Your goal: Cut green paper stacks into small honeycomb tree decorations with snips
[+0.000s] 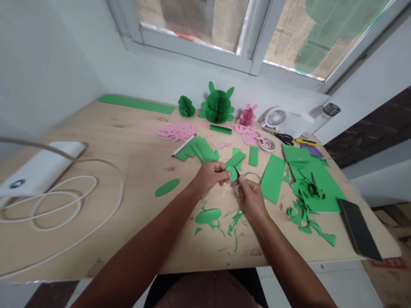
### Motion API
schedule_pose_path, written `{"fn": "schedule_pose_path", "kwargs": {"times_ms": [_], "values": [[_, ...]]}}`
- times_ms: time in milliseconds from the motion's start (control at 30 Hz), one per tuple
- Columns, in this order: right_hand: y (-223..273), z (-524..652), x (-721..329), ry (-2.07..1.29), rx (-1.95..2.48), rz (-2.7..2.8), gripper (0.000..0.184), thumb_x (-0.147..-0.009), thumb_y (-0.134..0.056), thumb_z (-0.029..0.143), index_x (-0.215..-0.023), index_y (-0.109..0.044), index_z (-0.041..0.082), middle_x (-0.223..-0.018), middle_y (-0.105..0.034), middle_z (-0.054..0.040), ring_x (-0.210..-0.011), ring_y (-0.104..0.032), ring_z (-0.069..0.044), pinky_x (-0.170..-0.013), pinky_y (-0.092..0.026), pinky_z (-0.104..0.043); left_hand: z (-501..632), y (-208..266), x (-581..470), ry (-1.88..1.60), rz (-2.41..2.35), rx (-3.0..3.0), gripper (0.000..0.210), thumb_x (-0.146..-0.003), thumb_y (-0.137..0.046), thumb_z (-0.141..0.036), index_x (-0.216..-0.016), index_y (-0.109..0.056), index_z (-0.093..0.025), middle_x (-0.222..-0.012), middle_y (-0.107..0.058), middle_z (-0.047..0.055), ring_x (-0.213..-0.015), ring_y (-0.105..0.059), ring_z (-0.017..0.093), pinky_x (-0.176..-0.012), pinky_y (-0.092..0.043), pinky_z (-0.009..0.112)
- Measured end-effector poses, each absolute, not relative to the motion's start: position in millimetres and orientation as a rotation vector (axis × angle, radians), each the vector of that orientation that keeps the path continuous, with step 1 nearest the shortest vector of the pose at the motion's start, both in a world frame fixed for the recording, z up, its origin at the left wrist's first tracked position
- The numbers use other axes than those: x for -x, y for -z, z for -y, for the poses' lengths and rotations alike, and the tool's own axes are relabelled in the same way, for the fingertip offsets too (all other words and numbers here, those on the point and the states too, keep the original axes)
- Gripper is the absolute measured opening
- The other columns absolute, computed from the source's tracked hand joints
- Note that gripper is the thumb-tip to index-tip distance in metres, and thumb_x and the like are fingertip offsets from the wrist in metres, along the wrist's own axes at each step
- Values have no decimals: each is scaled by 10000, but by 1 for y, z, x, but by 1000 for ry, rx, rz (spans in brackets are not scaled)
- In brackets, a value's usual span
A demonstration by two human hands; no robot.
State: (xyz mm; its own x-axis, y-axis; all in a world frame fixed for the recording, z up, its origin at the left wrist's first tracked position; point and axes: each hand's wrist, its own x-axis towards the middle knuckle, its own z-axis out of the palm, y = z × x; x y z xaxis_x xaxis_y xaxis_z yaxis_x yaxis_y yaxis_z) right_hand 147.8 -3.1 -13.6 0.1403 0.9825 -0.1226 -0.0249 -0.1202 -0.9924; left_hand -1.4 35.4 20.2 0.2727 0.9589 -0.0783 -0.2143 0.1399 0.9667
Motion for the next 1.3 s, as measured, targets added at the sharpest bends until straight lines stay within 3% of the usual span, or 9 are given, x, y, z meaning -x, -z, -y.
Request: {"fn": "schedule_pose_path", "kwargs": {"times_ms": [300,933,1300], "values": [[13,5,-147,-1187,1356,971,404,-737,-632,552,-608,-623,169,-413,-279,96,-384,-192,-69,-397,-134,-241,-36,-18,1,-1011,-903,-1055,94,-618,-670,-199,-596,-605,-136,-508,-606,-6,-438,-485,75,-448,-379,204],[0,5,-145,-1345,1231,866,453,-710,-655,596,-731,-662,144,-438,-334,90,-386,-196,-54,-389,-79,-230,-38,-14,-2,-1105,-965,-988,119,-623,-691,-231,-613,-604,-151,-514,-608,-14,-475,-518,91,-476,-389,213],[-1,3,-142,-1189,1227,874,285,-622,-768,379,-639,-559,186,-489,-369,91,-442,-237,-64,-431,-165,-230,-30,-16,-13,-1092,-938,-986,161,-594,-714,-252,-612,-594,-146,-517,-606,-16,-464,-490,83,-475,-389,215]]}}
